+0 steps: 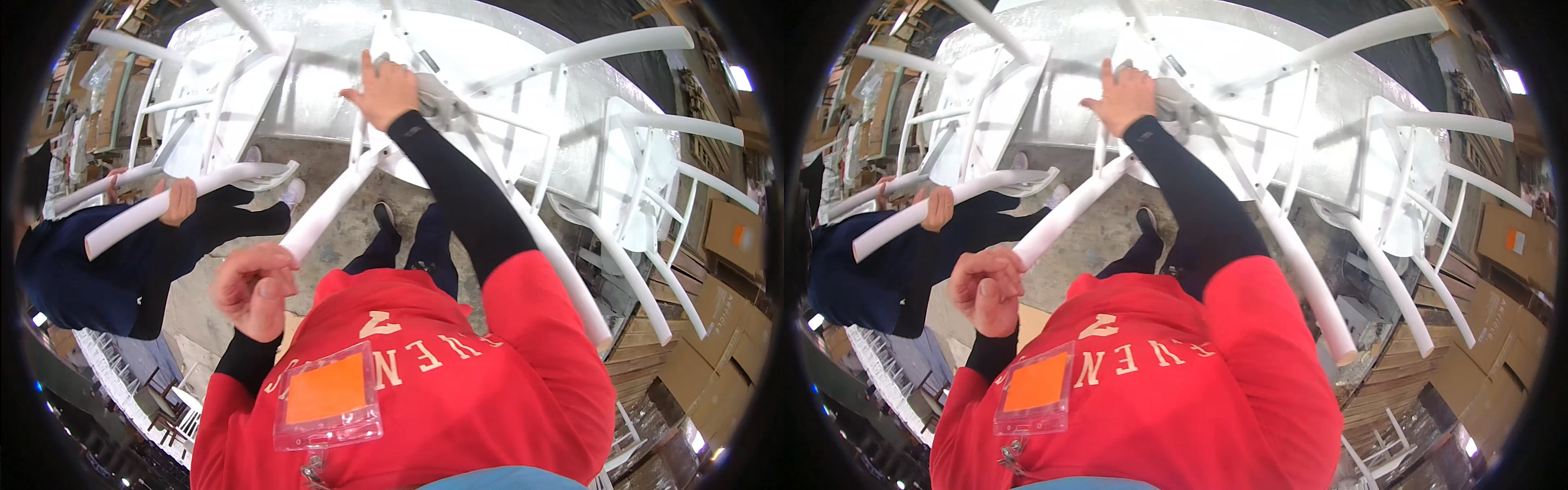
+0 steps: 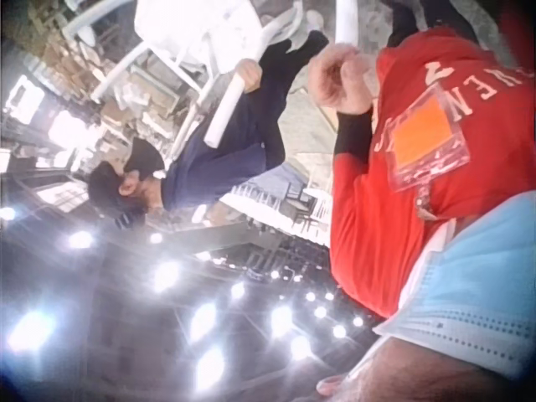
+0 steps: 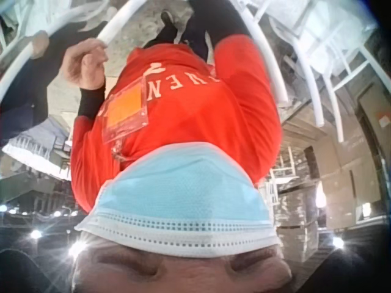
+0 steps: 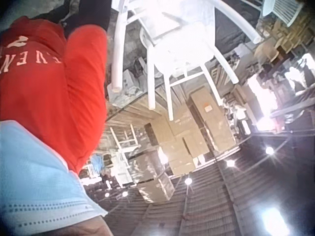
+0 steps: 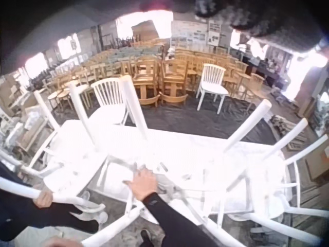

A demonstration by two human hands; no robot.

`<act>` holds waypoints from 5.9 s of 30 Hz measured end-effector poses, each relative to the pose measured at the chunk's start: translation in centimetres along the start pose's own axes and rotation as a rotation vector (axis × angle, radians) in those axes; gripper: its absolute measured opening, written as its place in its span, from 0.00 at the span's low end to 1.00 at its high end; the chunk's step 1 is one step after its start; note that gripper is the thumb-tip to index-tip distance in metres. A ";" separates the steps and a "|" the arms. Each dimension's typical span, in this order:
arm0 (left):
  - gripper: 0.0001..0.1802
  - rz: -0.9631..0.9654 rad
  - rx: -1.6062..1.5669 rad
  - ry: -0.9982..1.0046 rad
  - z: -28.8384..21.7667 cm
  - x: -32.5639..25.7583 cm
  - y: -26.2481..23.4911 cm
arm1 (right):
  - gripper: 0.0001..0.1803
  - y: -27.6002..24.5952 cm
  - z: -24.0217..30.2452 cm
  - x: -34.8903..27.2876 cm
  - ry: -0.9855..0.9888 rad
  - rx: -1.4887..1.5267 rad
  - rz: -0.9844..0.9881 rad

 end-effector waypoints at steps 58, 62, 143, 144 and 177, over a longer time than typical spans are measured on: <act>0.10 -0.441 -0.015 -0.166 -0.3 -0.8 -1.4 | 0.35 -15.7 -17.8 -8.9 0.180 0.471 0.566; 0.12 -0.406 -0.013 -0.084 -0.7 -0.4 -1.1 | 0.30 -13.1 -6.7 4.9 -0.487 0.264 0.136; 0.03 0.131 0.135 0.268 -1.5 1.5 0.0 | 0.24 0.4 -13.4 -16.1 0.166 0.038 -0.290; 0.03 0.144 0.136 0.273 -1.5 1.6 0.1 | 0.25 0.1 -14.4 -18.1 0.294 -0.017 -0.296; 0.09 0.120 0.170 0.248 -1.4 1.3 0.7 | 0.29 2.2 -12.9 -11.4 0.450 -0.110 -0.131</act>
Point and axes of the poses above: each hand's wrist, its own x-axis towards the middle knuckle, its own y-axis out of the palm, z = x × y, the point moved 8 cm from there along x, towards the middle knuckle, and after that the axes turned 2 degrees about z, right-handed, at the moved point
